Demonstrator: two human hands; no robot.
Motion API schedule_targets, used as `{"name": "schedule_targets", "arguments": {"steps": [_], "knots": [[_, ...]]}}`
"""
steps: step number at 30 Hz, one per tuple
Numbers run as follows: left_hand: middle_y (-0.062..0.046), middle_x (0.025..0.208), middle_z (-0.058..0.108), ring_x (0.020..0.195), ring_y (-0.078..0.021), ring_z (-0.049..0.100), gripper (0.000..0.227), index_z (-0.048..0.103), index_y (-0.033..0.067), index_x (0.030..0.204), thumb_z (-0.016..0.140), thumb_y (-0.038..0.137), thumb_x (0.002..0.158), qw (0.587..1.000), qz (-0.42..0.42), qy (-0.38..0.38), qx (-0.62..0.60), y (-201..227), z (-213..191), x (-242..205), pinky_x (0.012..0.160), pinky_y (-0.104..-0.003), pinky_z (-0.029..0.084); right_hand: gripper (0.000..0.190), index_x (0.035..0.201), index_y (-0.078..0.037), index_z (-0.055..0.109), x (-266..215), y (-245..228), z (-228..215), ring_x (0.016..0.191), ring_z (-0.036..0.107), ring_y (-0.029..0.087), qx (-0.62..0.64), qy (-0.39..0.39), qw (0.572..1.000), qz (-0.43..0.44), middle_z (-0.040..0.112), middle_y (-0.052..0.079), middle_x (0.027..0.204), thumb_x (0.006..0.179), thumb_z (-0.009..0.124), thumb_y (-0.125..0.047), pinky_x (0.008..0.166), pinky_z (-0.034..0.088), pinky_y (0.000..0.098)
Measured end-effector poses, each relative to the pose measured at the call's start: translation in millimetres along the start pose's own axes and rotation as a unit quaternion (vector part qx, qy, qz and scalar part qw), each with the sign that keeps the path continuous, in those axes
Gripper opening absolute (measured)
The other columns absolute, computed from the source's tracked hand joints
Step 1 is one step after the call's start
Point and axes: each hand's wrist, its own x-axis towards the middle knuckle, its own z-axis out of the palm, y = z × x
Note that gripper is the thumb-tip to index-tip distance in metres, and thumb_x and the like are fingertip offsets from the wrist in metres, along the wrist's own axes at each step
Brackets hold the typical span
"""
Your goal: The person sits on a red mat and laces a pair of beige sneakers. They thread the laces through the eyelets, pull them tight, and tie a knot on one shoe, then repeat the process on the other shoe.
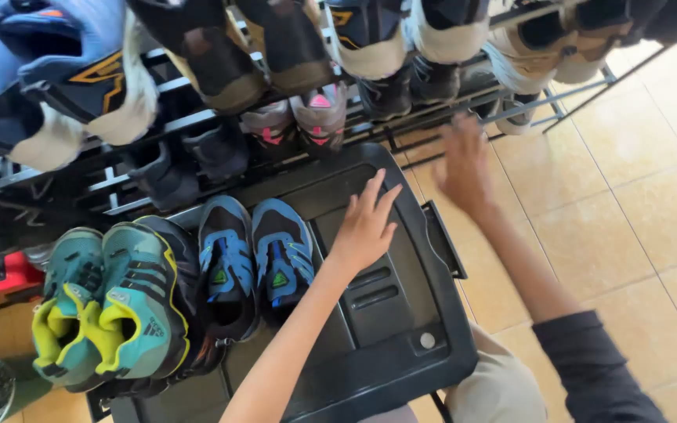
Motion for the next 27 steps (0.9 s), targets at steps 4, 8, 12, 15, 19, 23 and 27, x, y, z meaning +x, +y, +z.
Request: {"name": "schedule_targets", "arguments": {"steps": [4, 8, 12, 15, 19, 23, 27], "knots": [[-0.021, 0.163, 0.025, 0.151, -0.0421, 0.024, 0.044, 0.051, 0.0074, 0.142, 0.057, 0.011, 0.099, 0.999, -0.026, -0.031, 0.009, 5.7, 6.1, -23.1, 0.111, -0.068, 0.032, 0.045, 0.125, 0.010, 0.060, 33.2, 78.1, -71.7, 0.133, 0.050, 0.050, -0.002, -0.005, 0.990, 0.143, 0.021, 0.029, 0.156, 0.094, 0.084, -0.013, 0.092, 0.057, 0.0547], [-0.018, 0.161, 0.033, 0.152, -0.0405, 0.022, 0.034, 0.059, 0.0075, 0.133, 0.051, 0.011, 0.100, 0.995, -0.062, -0.043, -0.072, 47.0, -16.9, -26.5, 0.120, -0.058, 0.021, 0.085, 0.163, 0.000, 0.044, 69.0, 147.4, -82.9, 0.144, -0.008, 0.045, 0.000, 0.035, 0.991, 0.125, 0.000, 0.028, 0.161, 0.094, 0.076, -0.039, 0.108, 0.029, 0.0839], [-0.015, 0.151, 0.048, 0.148, -0.0361, 0.034, 0.028, 0.064, 0.0092, 0.125, 0.053, 0.009, 0.100, 0.986, -0.085, 0.004, -0.145, 70.4, -26.3, -71.5, 0.115, -0.051, 0.033, 0.084, 0.148, -0.018, 0.049, 106.1, 193.0, -80.9, 0.143, -0.015, 0.041, 0.027, -0.094, 0.978, 0.184, 0.013, 0.032, 0.163, 0.074, 0.087, -0.030, 0.095, 0.022, 0.0958], [-0.011, 0.142, 0.057, 0.142, -0.0356, 0.042, 0.024, 0.070, 0.0124, 0.113, 0.051, 0.007, 0.099, 0.987, -0.137, 0.041, -0.073, 58.4, -16.6, -116.5, 0.115, -0.057, 0.030, 0.083, 0.137, -0.022, 0.070, 135.0, 270.2, -38.5, 0.128, 0.055, 0.038, -0.093, -0.155, 0.980, 0.083, 0.069, 0.023, 0.134, 0.066, 0.077, -0.064, 0.116, 0.020, 0.0441], [-0.009, 0.135, 0.061, 0.138, -0.0305, 0.049, 0.025, 0.070, 0.0095, 0.106, 0.051, -0.001, 0.094, 0.982, -0.183, 0.043, -0.026, 26.5, 7.0, -162.2, 0.113, -0.046, 0.042, 0.076, 0.128, -0.022, 0.077, 140.5, 228.4, -70.8, 0.123, 0.055, 0.039, -0.099, -0.229, 0.959, 0.134, 0.078, 0.015, 0.123, 0.062, 0.091, -0.056, 0.099, 0.041, 0.0455], [-0.009, 0.135, 0.060, 0.137, -0.0322, 0.047, 0.026, 0.072, 0.0120, 0.107, 0.053, 0.000, 0.094, 0.989, -0.141, 0.029, -0.031, 31.2, 3.5, -163.2, 0.110, -0.050, 0.040, 0.073, 0.126, -0.031, 0.077, 108.1, 186.7, -92.6, 0.124, 0.046, 0.045, -0.097, -0.191, 0.953, 0.214, 0.068, 0.022, 0.127, 0.062, 0.089, -0.062, 0.097, 0.045, 0.0543], [-0.012, 0.132, 0.060, 0.133, -0.0342, 0.053, 0.027, 0.071, 0.0132, 0.104, 0.052, -0.001, 0.092, 0.980, -0.117, 0.119, -0.104, 44.4, -11.2, -161.6, 0.108, -0.047, 0.041, 0.061, 0.118, -0.033, 0.078, 12.2, 146.9, -110.8, 0.118, 0.049, 0.045, -0.129, -0.092, 0.969, 0.190, 0.061, 0.020, 0.115, 0.064, 0.081, -0.059, 0.068, 0.057, 0.0599]]}}
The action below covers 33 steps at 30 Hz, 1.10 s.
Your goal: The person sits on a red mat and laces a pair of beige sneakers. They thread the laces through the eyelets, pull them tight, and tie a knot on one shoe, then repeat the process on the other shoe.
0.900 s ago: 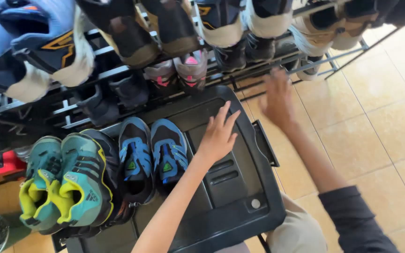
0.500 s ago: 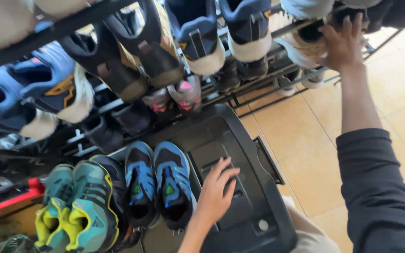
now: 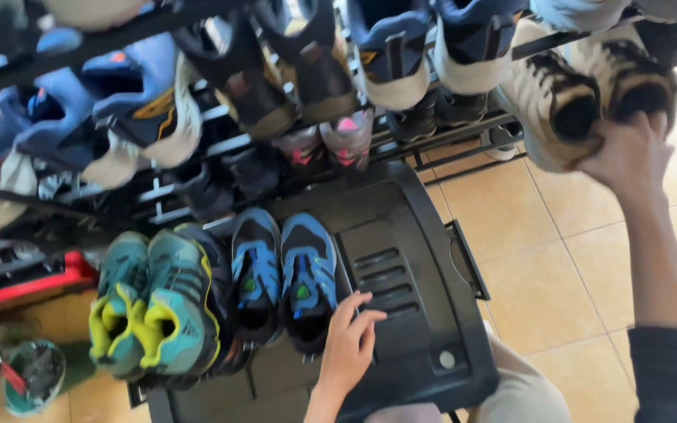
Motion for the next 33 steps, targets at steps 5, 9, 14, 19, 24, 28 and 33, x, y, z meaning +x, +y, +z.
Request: {"name": "schedule_targets", "arguments": {"steps": [5, 9, 14, 19, 24, 28, 33], "knots": [[-0.006, 0.132, 0.057, 0.129, -0.0247, 0.053, 0.025, 0.070, 0.0132, 0.113, 0.050, 0.008, 0.099, 0.981, -0.130, -0.024, -0.140, 21.0, -14.6, -38.3, 0.110, -0.042, 0.040, 0.041, 0.100, -0.028, 0.072, -159.8, -8.0, -16.1, 0.115, 0.054, 0.038, -0.025, 0.091, 0.994, -0.048, 0.059, 0.009, 0.111, 0.065, 0.084, -0.046, 0.058, 0.051, 0.0536], [-0.004, 0.135, 0.056, 0.121, -0.0185, 0.060, 0.036, 0.059, 0.0134, 0.132, 0.053, 0.025, 0.099, 0.936, -0.214, -0.038, -0.277, 41.2, -22.6, -77.4, 0.098, -0.033, 0.050, 0.049, 0.099, -0.020, 0.075, -280.0, -73.2, -70.2, 0.115, 0.057, 0.037, 0.136, 0.058, 0.988, -0.040, 0.062, 0.011, 0.113, 0.061, 0.089, -0.046, 0.085, 0.053, 0.0479], [-0.028, 0.153, 0.031, 0.139, -0.0462, 0.042, 0.075, 0.024, 0.0099, 0.159, 0.056, 0.044, 0.101, 0.930, -0.204, -0.079, -0.297, 98.9, -49.0, -135.9, 0.108, -0.059, 0.044, 0.046, 0.088, -0.021, 0.069, -400.9, -188.1, -99.6, 0.101, 0.064, 0.035, 0.260, 0.082, 0.961, -0.036, 0.065, 0.008, 0.105, 0.050, 0.092, -0.032, 0.080, 0.055, 0.0460], [-0.032, 0.159, 0.018, 0.146, -0.0544, 0.025, 0.109, 0.011, 0.0109, 0.163, 0.063, 0.066, 0.085, 0.936, -0.236, -0.054, -0.255, 132.0, -78.0, -195.9, 0.115, -0.065, 0.031, 0.035, 0.080, -0.029, 0.066, -494.5, -251.2, -87.7, 0.107, 0.060, 0.023, 0.207, 0.112, 0.972, -0.026, 0.062, -0.003, 0.109, 0.054, 0.087, -0.039, 0.077, 0.055, 0.0419], [-0.036, 0.160, 0.017, 0.151, -0.0511, 0.018, 0.087, 0.005, 0.0015, 0.162, 0.056, 0.032, 0.098, 0.952, -0.233, 0.025, -0.198, 122.3, -50.4, -230.9, 0.120, -0.061, 0.020, 0.025, 0.081, -0.027, 0.065, -529.7, -266.4, -70.1, 0.108, 0.059, 0.022, 0.201, 0.125, 0.971, -0.016, 0.061, -0.004, 0.108, 0.063, 0.080, -0.035, 0.070, 0.056, 0.0423], [-0.033, 0.159, 0.027, 0.147, -0.0472, 0.031, 0.076, 0.016, 0.0014, 0.161, 0.047, 0.020, 0.094, 0.959, -0.209, 0.037, -0.189, 97.0, -26.2, -208.9, 0.118, -0.059, 0.031, 0.027, 0.082, -0.028, 0.064, -523.0, -261.3, -67.3, 0.110, 0.057, 0.024, 0.185, 0.127, 0.974, 0.005, 0.060, -0.004, 0.107, 0.065, 0.080, -0.041, 0.070, 0.056, 0.0476], [-0.029, 0.155, 0.039, 0.139, -0.0430, 0.047, 0.078, 0.024, 0.0018, 0.160, 0.051, 0.036, 0.096, 0.969, -0.180, 0.016, -0.168, 92.7, -5.6, -178.5, 0.109, -0.055, 0.045, 0.034, 0.086, -0.026, 0.067, -487.2, -240.8, -35.9, 0.116, 0.053, 0.025, 0.166, 0.127, 0.978, 0.018, 0.059, -0.002, 0.108, 0.063, 0.083, -0.045, 0.078, 0.054, 0.0562]]}}
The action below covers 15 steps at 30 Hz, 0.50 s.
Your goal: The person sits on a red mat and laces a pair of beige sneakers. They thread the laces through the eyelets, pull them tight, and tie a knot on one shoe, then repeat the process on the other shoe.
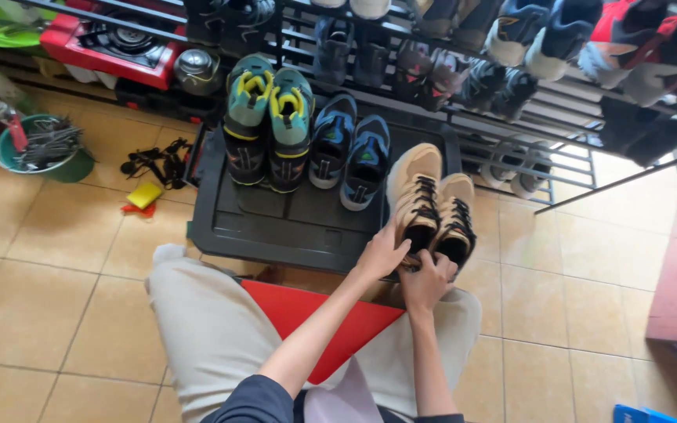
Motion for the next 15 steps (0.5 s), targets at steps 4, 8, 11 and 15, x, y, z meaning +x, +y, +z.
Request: {"name": "schedule_targets", "arguments": {"steps": [4, 8, 11, 15], "knots": [[-0.035, 0.146, 0.047, 0.122, -0.0548, 0.057, 0.080, 0.027, -0.0039, 0.155, 0.061, 0.033, 0.092, 0.999, 0.000, 0.025, 0.025, -36.7, 33.2, 36.4, 0.100, -0.062, 0.050, 0.019, 0.084, -0.027, 0.066, 4.6, -4.1, 9.6, 0.113, 0.054, 0.025, -0.011, -0.001, 1.000, -0.009, 0.058, -0.002, 0.106, 0.071, 0.076, -0.035, 0.074, 0.056, 0.0534], [-0.031, 0.137, 0.055, 0.111, -0.0533, 0.064, 0.081, 0.028, -0.0005, 0.156, 0.058, 0.027, 0.085, 0.995, -0.022, 0.026, 0.094, -62.9, 44.8, 59.8, 0.091, -0.059, 0.057, 0.026, 0.089, -0.027, 0.066, -2.5, -6.5, 17.7, 0.118, 0.052, 0.023, -0.011, -0.056, 0.997, 0.043, 0.058, -0.004, 0.112, 0.070, 0.079, -0.040, 0.076, 0.055, 0.0541], [-0.031, 0.135, 0.058, 0.107, -0.0535, 0.065, 0.083, 0.030, 0.0017, 0.156, 0.057, 0.029, 0.081, 0.994, -0.030, 0.018, 0.102, -63.1, 44.6, 57.8, 0.089, -0.059, 0.057, 0.034, 0.096, -0.029, 0.066, -9.9, -3.4, 22.4, 0.123, 0.049, 0.024, -0.026, -0.083, 0.994, 0.059, 0.058, -0.002, 0.117, 0.069, 0.081, -0.043, 0.079, 0.054, 0.0570], [-0.033, 0.128, 0.061, 0.107, -0.0530, 0.066, 0.081, 0.032, -0.0066, 0.152, 0.054, 0.025, 0.081, 0.996, -0.056, 0.001, 0.069, -40.2, 25.2, 40.3, 0.089, -0.056, 0.058, 0.036, 0.098, -0.027, 0.066, -15.7, -2.9, 27.3, 0.123, 0.048, 0.024, -0.042, -0.108, 0.992, 0.043, 0.057, 0.002, 0.120, 0.070, 0.083, -0.043, 0.080, 0.052, 0.0551]]}}
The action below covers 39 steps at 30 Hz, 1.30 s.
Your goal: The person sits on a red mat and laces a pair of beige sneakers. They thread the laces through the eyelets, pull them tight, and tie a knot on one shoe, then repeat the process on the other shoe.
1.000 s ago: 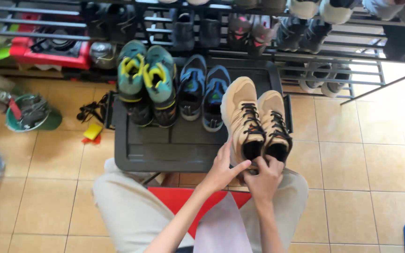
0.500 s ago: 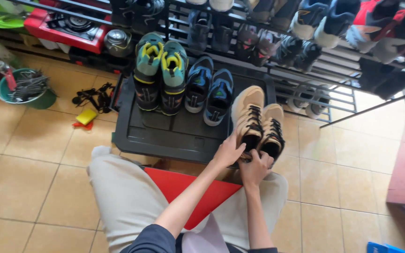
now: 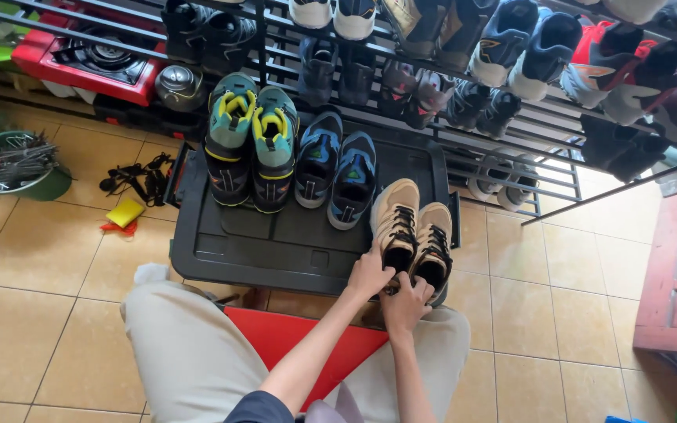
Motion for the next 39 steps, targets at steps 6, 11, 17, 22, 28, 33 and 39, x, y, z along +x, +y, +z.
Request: {"name": "schedule_targets", "arguments": {"steps": [6, 11, 17, 22, 28, 33, 39], "knots": [[-0.027, 0.099, 0.067, 0.094, -0.0504, 0.065, 0.077, 0.026, 0.0011, 0.152, 0.057, 0.024, 0.086, 0.997, -0.065, -0.028, -0.012, 12.4, -20.7, -27.0, 0.076, -0.053, 0.054, 0.036, 0.100, -0.025, 0.070, -11.7, -13.4, -52.6, 0.123, 0.043, 0.037, 0.046, -0.106, 0.993, -0.008, 0.056, 0.012, 0.125, 0.066, 0.079, -0.024, 0.077, 0.046, 0.0657], [-0.027, 0.106, 0.069, 0.098, -0.0478, 0.066, 0.082, 0.023, -0.0035, 0.155, 0.058, 0.024, 0.086, 0.996, -0.073, -0.034, 0.043, 3.7, -33.8, -52.5, 0.082, -0.053, 0.055, 0.042, 0.105, -0.026, 0.072, -43.0, -20.8, -54.4, 0.124, 0.044, 0.034, 0.062, -0.119, 0.991, 0.011, 0.056, 0.010, 0.125, 0.064, 0.082, -0.025, 0.081, 0.046, 0.0641], [-0.028, 0.125, 0.061, 0.108, -0.0504, 0.061, 0.084, 0.014, 0.0003, 0.159, 0.054, 0.025, 0.089, 0.993, -0.100, -0.064, 0.008, -6.3, -38.5, -53.1, 0.089, -0.054, 0.051, 0.047, 0.112, -0.023, 0.064, -40.9, -35.8, -80.5, 0.126, 0.040, 0.037, 0.015, -0.193, 0.981, -0.020, 0.049, 0.014, 0.130, 0.071, 0.076, -0.040, 0.080, 0.047, 0.0670], [-0.028, 0.126, 0.062, 0.109, -0.0508, 0.061, 0.082, 0.017, 0.0036, 0.159, 0.053, 0.027, 0.089, 0.991, -0.103, -0.083, -0.004, -27.7, -40.5, -43.0, 0.089, -0.053, 0.049, 0.058, 0.133, -0.025, 0.051, -1.5, -52.6, -103.2, 0.132, 0.036, 0.037, -0.035, -0.295, 0.952, -0.068, 0.046, 0.011, 0.131, 0.077, 0.064, -0.037, 0.087, 0.048, 0.0712], [-0.037, 0.142, 0.049, 0.126, -0.0519, 0.055, 0.077, 0.025, -0.0018, 0.159, 0.048, 0.028, 0.091, 0.990, -0.076, -0.087, -0.075, 0.7, -78.3, -75.8, 0.097, -0.056, 0.053, 0.051, 0.137, -0.014, 0.055, 82.3, -171.2, -55.6, 0.121, 0.055, 0.045, 0.225, -0.161, 0.927, -0.253, 0.057, 0.022, 0.119, 0.088, 0.069, -0.018, 0.097, 0.049, 0.0574], [-0.032, 0.148, 0.046, 0.137, -0.0449, 0.047, 0.066, 0.036, 0.0007, 0.156, 0.052, 0.028, 0.097, 0.997, -0.046, -0.063, -0.006, -37.7, -97.6, -80.4, 0.110, -0.055, 0.044, 0.080, 0.142, -0.024, 0.034, 113.0, -231.9, 36.9, 0.129, 0.046, 0.048, 0.087, -0.305, 0.929, -0.193, 0.048, 0.023, 0.126, 0.082, 0.086, -0.034, 0.089, 0.053, 0.0649], [-0.032, 0.144, 0.049, 0.132, -0.0452, 0.054, 0.055, 0.040, 0.0009, 0.153, 0.049, 0.014, 0.100, 0.996, -0.056, 0.069, -0.026, -50.7, -165.0, -84.5, 0.107, -0.055, 0.047, 0.084, 0.146, -0.032, 0.042, 135.8, -236.2, 76.8, 0.098, 0.074, 0.041, -0.024, -0.263, 0.938, -0.224, 0.072, 0.017, 0.101, 0.076, 0.083, -0.056, 0.083, 0.059, 0.0508]]}}
